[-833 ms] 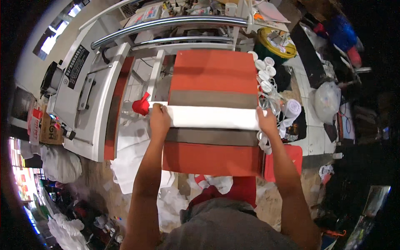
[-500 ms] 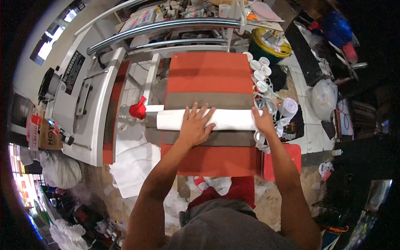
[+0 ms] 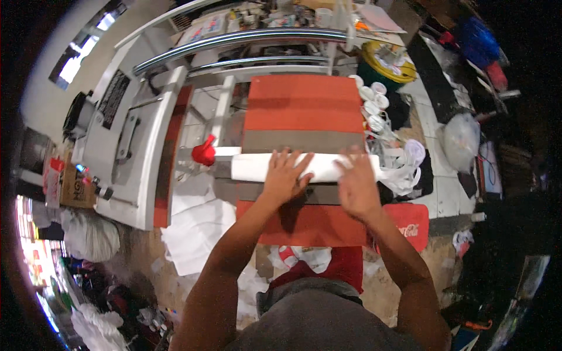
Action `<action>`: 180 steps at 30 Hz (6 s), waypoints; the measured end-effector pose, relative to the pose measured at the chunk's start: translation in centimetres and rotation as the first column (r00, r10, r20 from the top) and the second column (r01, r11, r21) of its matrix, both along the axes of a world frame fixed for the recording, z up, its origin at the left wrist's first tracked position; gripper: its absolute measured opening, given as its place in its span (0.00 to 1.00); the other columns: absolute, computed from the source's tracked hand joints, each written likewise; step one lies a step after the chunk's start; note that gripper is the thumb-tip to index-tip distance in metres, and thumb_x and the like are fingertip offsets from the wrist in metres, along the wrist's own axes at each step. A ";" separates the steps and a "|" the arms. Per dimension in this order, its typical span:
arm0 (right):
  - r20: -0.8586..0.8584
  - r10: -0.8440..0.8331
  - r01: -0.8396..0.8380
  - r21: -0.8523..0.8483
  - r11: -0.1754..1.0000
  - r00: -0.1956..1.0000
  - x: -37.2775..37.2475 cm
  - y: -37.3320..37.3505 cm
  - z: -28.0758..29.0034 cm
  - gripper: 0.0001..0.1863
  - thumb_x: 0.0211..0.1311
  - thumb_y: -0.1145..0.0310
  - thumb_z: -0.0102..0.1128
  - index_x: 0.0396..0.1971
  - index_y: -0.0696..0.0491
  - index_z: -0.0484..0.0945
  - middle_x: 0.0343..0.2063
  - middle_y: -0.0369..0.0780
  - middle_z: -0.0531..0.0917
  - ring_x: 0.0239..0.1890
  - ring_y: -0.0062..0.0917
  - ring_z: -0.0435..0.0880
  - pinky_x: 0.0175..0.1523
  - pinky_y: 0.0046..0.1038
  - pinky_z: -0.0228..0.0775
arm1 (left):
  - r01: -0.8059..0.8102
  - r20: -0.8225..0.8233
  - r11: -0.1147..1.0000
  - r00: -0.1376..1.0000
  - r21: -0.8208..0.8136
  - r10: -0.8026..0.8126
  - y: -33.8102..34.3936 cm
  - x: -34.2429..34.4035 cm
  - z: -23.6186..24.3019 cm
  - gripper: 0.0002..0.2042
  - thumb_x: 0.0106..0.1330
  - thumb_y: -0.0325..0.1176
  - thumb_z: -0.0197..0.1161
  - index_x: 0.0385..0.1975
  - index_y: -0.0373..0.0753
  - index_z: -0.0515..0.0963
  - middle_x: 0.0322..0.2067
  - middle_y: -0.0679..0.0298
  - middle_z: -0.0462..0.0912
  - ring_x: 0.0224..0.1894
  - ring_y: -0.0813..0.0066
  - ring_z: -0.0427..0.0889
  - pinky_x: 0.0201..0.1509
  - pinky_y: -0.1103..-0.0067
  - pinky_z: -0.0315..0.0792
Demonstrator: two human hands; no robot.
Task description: The person prepares and prints a white tote bag using a heat press machine. By hand, the person aligns the bag on the lower platen, folds it for alignment, rolls a design onto it, and operates the machine's controls to press the design onto the bag.
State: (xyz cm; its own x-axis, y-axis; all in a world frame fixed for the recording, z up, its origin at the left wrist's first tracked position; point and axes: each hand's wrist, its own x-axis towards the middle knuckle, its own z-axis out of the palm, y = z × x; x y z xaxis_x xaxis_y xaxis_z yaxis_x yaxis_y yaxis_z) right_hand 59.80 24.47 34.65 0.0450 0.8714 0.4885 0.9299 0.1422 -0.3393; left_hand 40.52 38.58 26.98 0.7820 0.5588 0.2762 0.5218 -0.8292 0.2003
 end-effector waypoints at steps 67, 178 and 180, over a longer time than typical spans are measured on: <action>-0.763 -0.529 0.459 -0.345 0.819 0.372 11.3 0.5 -16.5 0.17 0.71 0.60 0.55 0.36 0.61 0.79 0.31 0.39 0.81 0.35 0.22 0.74 0.44 0.26 0.68 | -0.212 0.314 0.607 0.700 -0.766 0.641 9.4 -12.4 -1.8 0.21 0.75 0.47 0.52 0.54 0.36 0.77 0.51 0.51 0.80 0.56 0.60 0.78 0.62 0.71 0.68; -0.753 -0.481 0.452 -0.273 0.849 0.448 -14.1 -2.4 5.1 0.18 0.70 0.57 0.53 0.38 0.60 0.75 0.35 0.53 0.83 0.39 0.45 0.82 0.47 0.40 0.71 | -0.417 -0.007 0.908 0.909 -0.036 0.417 -13.6 -31.7 29.1 0.09 0.62 0.32 0.63 0.28 0.36 0.70 0.29 0.54 0.73 0.39 0.48 0.71 0.66 0.42 0.53; -0.755 -0.517 0.433 -0.340 0.835 0.404 -14.3 -1.8 5.2 0.19 0.70 0.56 0.53 0.38 0.61 0.76 0.35 0.53 0.82 0.39 0.44 0.82 0.47 0.40 0.71 | -0.412 0.013 0.910 0.911 -0.044 0.413 -13.8 -31.0 30.2 0.09 0.62 0.32 0.63 0.29 0.36 0.71 0.29 0.54 0.72 0.40 0.49 0.71 0.67 0.43 0.53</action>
State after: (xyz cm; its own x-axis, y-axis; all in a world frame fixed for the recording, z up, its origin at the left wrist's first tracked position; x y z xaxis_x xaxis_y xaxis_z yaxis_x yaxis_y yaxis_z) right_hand 45.48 22.67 39.88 0.7895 0.6112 -0.0559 0.1636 -0.2973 -0.9407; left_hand 9.56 24.75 57.15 0.4739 0.8410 0.2612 0.8107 -0.5324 0.2434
